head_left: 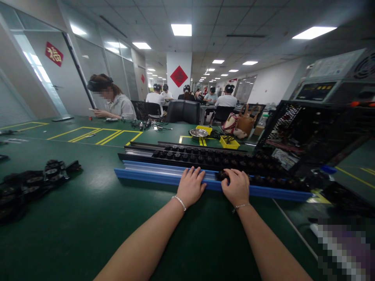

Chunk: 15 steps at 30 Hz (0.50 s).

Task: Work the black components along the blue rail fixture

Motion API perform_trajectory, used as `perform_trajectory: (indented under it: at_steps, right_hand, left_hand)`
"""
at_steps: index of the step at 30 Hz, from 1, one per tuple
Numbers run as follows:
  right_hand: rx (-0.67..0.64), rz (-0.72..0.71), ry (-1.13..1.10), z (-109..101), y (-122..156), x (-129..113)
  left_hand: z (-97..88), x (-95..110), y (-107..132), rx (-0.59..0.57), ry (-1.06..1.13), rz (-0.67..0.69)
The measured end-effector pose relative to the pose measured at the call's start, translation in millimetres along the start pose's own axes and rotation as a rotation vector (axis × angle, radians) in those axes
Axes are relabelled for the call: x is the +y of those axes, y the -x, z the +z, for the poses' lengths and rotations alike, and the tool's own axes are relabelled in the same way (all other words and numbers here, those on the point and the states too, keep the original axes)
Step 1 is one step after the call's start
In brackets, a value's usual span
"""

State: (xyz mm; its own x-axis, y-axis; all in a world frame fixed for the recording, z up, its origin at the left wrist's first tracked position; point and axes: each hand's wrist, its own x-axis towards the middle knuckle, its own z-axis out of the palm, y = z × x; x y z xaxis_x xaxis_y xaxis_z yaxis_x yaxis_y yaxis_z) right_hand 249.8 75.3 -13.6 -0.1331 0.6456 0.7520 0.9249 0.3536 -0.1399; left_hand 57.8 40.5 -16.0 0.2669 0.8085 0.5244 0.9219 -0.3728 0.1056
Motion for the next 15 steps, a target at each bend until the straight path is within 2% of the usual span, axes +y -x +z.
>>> perform_trajectory:
  at_steps: [5,15]
  right_hand:
    - [0.022,0.035,0.027,-1.1,1.5,0.1]
    - [-0.047,-0.053,0.007,-1.8,0.6,-7.7]
  left_hand:
    - [0.4,0.5,0.4,0.002,-0.003,0.003]
    - [1.3,-1.2,1.5,0.008,0.013,0.003]
